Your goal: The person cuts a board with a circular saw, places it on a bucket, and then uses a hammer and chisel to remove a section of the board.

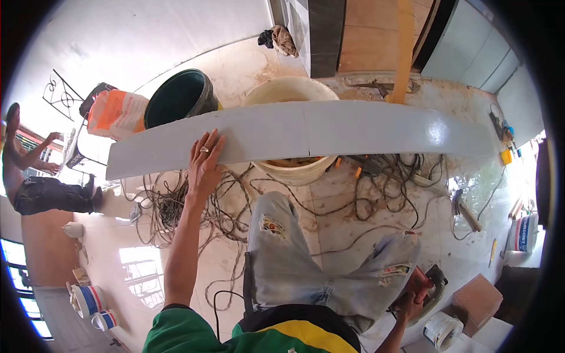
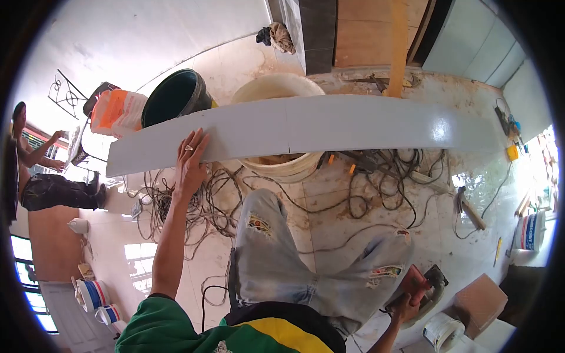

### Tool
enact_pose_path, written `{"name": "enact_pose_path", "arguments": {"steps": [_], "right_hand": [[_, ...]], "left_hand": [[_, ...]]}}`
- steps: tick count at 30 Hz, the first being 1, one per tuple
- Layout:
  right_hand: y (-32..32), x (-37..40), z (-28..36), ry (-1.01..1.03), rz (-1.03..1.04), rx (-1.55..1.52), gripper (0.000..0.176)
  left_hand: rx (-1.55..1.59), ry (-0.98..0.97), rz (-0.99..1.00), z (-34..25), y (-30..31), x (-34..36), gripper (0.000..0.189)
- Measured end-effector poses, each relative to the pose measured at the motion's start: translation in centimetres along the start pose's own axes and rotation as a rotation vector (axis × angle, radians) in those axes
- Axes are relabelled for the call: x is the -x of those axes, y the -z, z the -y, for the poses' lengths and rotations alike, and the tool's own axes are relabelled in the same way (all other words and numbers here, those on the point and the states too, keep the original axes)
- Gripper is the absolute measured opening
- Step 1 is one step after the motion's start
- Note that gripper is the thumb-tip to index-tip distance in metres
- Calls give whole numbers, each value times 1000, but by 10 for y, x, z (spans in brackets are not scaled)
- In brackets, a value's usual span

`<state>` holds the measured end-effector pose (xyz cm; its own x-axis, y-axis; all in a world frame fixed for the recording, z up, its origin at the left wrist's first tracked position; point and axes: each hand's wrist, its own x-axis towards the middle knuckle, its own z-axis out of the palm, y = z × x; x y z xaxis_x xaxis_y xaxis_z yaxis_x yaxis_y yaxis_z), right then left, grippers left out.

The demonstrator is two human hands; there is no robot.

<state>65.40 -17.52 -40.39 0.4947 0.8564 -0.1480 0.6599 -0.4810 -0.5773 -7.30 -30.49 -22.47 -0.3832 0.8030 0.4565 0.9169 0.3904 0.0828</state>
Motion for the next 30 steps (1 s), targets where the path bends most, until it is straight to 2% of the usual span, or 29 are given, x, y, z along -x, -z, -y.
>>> {"name": "enact_pose_path", "arguments": {"steps": [3, 10, 12, 15, 17, 18, 21, 22, 24, 25, 27, 28, 30], "right_hand": [[7, 11, 3, 116, -13, -74, 40], [15, 14, -12, 113, 4, 73, 45], [14, 14, -15, 114, 7, 31, 48], [22, 28, 7, 109, 14, 87, 51], [19, 34, 9, 148, 14, -120, 56], [19, 38, 15, 141, -5, -119, 56], [27, 36, 12, 90, -16, 109, 59], [33, 41, 13, 72, -48, 113, 59], [31, 51, 32, 296, -221, 88, 58], [35, 59, 53, 285, -239, 97, 58], [54, 76, 116, 240, -189, -269, 50], [62, 80, 143, 235, -186, -268, 50], [81, 94, 197, 222, 60, -689, 38]], "left_hand": [[-9, 28, 12, -1, -14, 9, 75], [3, 19, -72, 1, -17, 8, 75], [-1, 114, -110, -5, -17, 6, 74], [-60, 125, -93, -12, -20, 7, 72], [-71, 109, -121, -10, -24, 8, 71], [-89, 98, -145, -7, -26, 8, 70], [-97, 84, -154, -4, -31, 11, 67], [-112, 81, -172, -5, -34, 12, 66], [-106, 81, -173, -9, -32, 10, 67], [-138, 99, -169, -11, -31, 9, 67], [-136, 103, -149, -11, -34, 9, 67], [-154, 113, -135, -9, -33, 9, 68], [-158, 102, -152, -8, -35, 9, 69]]}}
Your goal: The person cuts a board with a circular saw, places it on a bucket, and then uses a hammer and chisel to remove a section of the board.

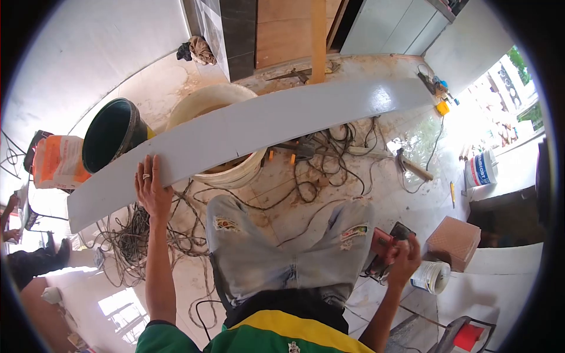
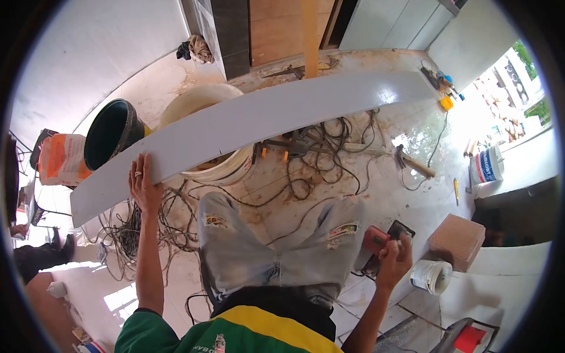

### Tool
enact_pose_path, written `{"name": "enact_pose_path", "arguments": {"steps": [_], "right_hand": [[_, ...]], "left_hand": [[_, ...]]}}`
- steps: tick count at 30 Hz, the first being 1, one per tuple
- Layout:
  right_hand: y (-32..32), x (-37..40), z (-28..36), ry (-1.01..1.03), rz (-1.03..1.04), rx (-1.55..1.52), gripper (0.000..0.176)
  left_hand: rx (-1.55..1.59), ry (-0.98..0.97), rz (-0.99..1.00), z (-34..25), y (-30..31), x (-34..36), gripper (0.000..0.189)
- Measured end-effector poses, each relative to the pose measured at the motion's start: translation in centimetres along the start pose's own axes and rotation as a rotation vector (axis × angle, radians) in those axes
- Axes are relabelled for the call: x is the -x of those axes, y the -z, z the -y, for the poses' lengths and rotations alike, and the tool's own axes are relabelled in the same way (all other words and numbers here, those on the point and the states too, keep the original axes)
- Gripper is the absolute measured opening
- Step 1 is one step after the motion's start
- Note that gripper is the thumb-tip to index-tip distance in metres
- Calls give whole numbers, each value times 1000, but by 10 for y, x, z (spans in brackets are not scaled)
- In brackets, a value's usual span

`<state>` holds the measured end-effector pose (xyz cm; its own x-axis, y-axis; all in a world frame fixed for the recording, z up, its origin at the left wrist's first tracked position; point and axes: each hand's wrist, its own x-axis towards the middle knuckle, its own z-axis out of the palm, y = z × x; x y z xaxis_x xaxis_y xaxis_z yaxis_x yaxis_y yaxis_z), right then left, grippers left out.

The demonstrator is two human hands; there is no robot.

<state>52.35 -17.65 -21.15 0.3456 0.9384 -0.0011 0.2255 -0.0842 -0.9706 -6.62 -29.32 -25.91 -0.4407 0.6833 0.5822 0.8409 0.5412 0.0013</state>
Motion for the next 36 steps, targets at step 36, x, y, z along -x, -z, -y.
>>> {"name": "enact_pose_path", "arguments": {"steps": [36], "right_hand": [[-81, 142, 234, 894, 589, -561, 15]], "left_hand": [[-57, 8, -94, 1, -10, -1, 60]]}}
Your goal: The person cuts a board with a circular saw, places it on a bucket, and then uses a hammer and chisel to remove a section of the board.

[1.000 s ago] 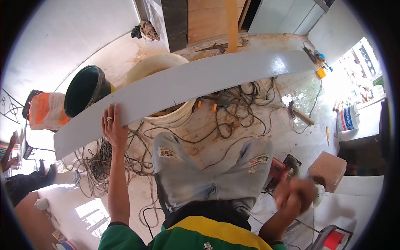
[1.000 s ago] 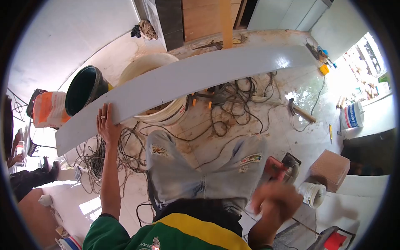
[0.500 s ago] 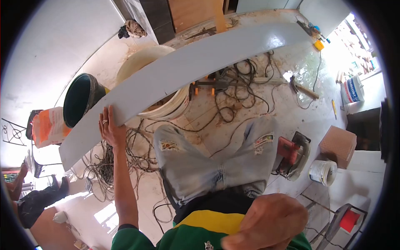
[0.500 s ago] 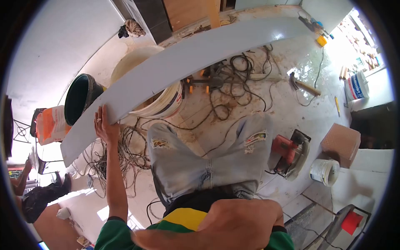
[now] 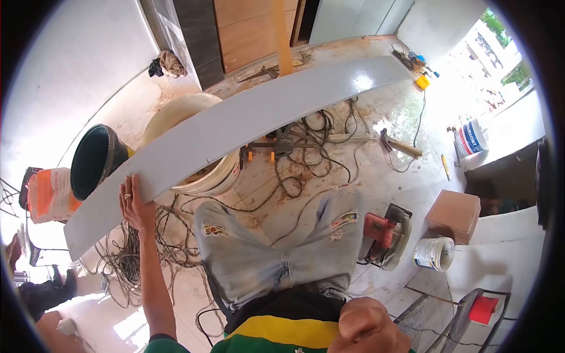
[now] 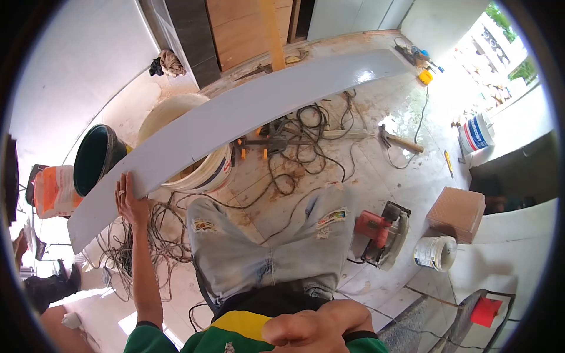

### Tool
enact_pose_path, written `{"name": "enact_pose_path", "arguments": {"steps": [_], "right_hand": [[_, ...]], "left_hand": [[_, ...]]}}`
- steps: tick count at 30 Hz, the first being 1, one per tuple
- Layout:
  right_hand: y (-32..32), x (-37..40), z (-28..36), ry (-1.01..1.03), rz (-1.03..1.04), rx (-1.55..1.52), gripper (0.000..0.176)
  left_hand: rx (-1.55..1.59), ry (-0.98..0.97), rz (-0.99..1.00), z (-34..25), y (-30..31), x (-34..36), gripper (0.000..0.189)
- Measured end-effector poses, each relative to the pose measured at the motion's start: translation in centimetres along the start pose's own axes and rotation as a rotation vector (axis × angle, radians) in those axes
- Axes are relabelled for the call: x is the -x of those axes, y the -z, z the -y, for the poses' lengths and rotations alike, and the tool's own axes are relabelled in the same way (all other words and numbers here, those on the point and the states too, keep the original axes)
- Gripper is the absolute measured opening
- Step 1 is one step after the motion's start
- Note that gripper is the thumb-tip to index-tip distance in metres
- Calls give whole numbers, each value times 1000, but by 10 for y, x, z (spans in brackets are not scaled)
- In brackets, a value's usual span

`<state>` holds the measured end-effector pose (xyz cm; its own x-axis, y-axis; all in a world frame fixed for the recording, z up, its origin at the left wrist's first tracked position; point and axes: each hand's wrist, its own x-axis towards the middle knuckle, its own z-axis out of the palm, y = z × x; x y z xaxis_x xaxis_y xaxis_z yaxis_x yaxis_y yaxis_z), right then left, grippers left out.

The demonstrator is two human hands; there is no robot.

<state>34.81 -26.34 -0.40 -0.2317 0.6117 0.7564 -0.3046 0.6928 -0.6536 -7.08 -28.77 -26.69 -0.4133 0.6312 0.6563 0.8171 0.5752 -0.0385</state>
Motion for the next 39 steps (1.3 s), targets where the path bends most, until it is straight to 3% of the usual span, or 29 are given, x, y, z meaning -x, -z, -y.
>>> {"name": "enact_pose_path", "arguments": {"steps": [2, 4, 5, 7, 11, 13, 18, 23, 26, 28, 29, 31, 33, 35, 39], "right_hand": [[1, -1, -4, 24, -32, 23, 13], [6, -3, -14, 218, 27, 49, 11], [11, -3, -11, 220, 27, 58, 11], [19, -6, -8, 85, 178, 45, 14], [18, 20, -52, 195, 132, 85, 20], [24, 18, -62, -26, 304, -4, 32], [8, 44, -83, 7, 181, -62, 24], [-4, 42, -77, -28, 244, -62, 22], [-8, 38, -75, -16, 277, -144, 22], [-12, 30, -67, -13, 284, -174, 23], [-14, 26, -63, -13, 277, -197, 24], [-15, 20, -56, -2, 298, -234, 22], [-23, 11, -52, 11, 318, -270, 21], [-39, 0, -49, 279, 173, -402, 18], [-36, -6, -24, 208, 251, -604, 22]], "left_hand": [[0, -3, -6, 1, 1, 0, 59], [7, -8, -6, -1, 0, 0, 59], [17, -2, -11, -2, 0, 1, 59], [13, 8, -22, -1, 0, 0, 59], [20, 2, -24, 3, -3, 0, 61], [34, 7, 1, 5, -4, 3, 62], [5, 4, 40, 22, -19, 10, 56], [-102, -55, -48, 28, -37, 26, 58], [-38, -5, 100, 3, 3, 8, 63], [111, 158, 216, -6, 16, -1, 66], [109, 164, 215, -2, 11, 0, 66], [68, 25, -11, 3, 3, -1, 66], [73, 48, 5, 2, 5, -1, 66], [79, 71, 24, 1, 9, 0, 66], [112, 72, 69, 2, 7, -1, 70]]}}
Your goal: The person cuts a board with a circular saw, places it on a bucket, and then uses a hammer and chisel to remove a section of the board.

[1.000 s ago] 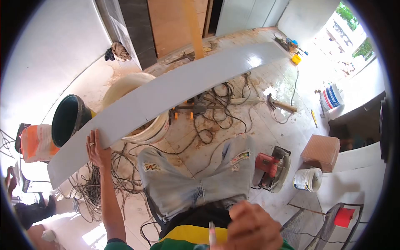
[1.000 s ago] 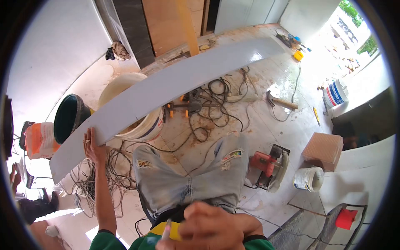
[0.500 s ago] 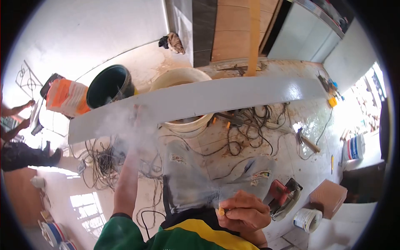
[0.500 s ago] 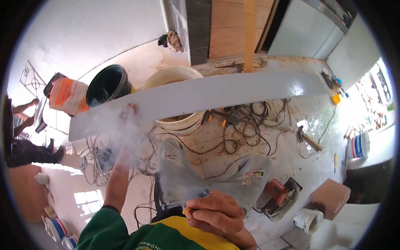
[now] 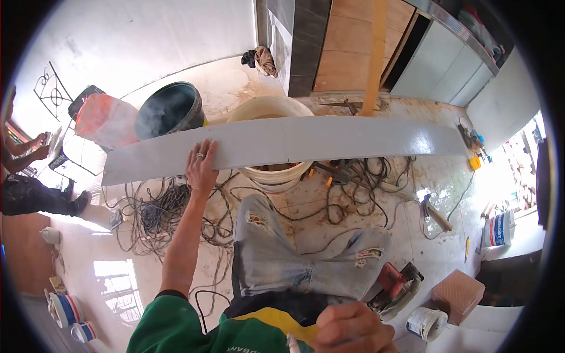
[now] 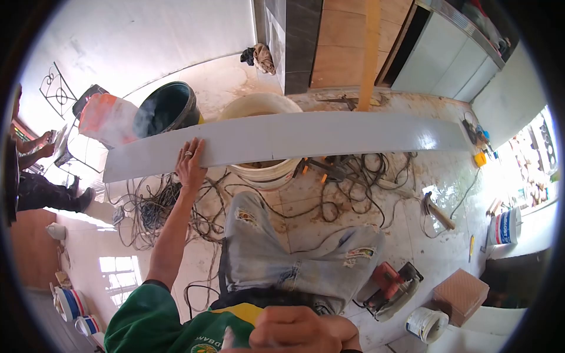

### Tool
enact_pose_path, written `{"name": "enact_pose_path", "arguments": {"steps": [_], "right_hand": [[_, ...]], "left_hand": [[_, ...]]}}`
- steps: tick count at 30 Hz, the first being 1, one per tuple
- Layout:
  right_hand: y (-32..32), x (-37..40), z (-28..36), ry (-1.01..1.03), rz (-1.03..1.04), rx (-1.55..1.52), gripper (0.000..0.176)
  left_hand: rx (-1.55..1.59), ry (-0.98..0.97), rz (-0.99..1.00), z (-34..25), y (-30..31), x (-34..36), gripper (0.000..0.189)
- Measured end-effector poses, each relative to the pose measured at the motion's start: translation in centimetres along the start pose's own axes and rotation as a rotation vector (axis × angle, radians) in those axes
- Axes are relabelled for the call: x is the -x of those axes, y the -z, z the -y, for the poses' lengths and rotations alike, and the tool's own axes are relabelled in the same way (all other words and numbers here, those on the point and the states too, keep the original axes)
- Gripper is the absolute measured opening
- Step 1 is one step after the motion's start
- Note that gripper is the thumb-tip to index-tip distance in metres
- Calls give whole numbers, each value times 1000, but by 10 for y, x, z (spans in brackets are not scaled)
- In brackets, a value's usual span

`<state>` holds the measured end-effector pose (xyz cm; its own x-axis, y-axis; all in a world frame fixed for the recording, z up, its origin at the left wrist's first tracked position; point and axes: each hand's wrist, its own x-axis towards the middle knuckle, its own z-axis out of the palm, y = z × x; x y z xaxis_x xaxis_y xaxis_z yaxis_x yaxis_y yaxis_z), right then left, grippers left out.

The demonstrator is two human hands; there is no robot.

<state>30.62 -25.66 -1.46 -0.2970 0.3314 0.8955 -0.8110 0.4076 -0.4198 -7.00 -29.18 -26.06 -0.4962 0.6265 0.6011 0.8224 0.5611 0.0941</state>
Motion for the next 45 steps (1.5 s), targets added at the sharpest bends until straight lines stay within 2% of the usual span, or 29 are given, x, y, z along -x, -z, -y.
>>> {"name": "enact_pose_path", "arguments": {"steps": [3, 4, 5, 7, 8, 9, 11, 12, 13, 15, 16, 19, 20, 22, 28, 31, 38, 40, 41, 43, 45], "right_hand": [[-7, -6, -1, 56, 23, 28, 22], [0, -13, 0, -8, 170, -43, 24], [0, -12, -4, 9, 192, -119, 24], [0, -10, -10, -29, 227, -73, 30], [9, -12, -9, -86, 336, -44, 34], [5, -12, -10, -73, 356, -83, 34], [-2, -14, -11, -161, 323, 69, 34], [-9, -11, -17, -190, 271, 62, 28], [-13, -4, -26, -187, 288, 42, 28], [-20, 10, -42, -161, 160, 218, 23], [-21, 1, -50, -65, 209, 215, 21], [-29, 2, -53, -96, 159, 238, 17], [-28, 6, -55, -95, 165, 223, 17], [-22, 16, -60, -105, 98, 526, 22], [3, 24, -82, -252, 85, 656, 23], [10, 25, -85, -322, 8, 548, 22], [14, 25, -81, -356, 41, 552, 20], [16, 30, -87, -273, 98, 624, 20], [18, 35, -92, -241, 77, 562, 20], [26, 45, -92, -430, 121, 509, 22], [18, 34, -93, -366, 119, 466, 17]], "left_hand": [[32, -22, 9, 4, -1, 3, 66], [24, -38, -1, 7, 0, 4, 64], [11, -54, -14, 9, 0, 4, 63], [59, -1, -26, 8, -3, 8, 64], [43, 0, -58, 10, -13, 10, 63], [35, -1, -88, 12, -20, 10, 62], [10, 27, -94, 8, -16, 11, 62], [11, 27, -88, 7, -16, 10, 62], [-3, 48, -96, 7, -16, 9, 62], [16, 39, -81, 6, -17, 11, 62], [-12, 38, -90, 7, -19, 11, 60], [12, 47, -113, 7, -23, 12, 58], [1, 57, -116, 7, -23, 12, 58], [-18, 54, -104, 5, -21, 12, 56], [-18, 48, -143, 4, -23, 11, 53], [-20, 45, -158, 5, -24, 11, 52], [-14, 40, -134, 1, -23, 12, 52], [25, 44, -39, 3, -19, 11, 54], [-53, -4, -67, 13, -28, 11, 55], [-105, -30, -139, 17, -41, 16, 56], [-76, -17, -199, 11, -27, 12, 57]]}}
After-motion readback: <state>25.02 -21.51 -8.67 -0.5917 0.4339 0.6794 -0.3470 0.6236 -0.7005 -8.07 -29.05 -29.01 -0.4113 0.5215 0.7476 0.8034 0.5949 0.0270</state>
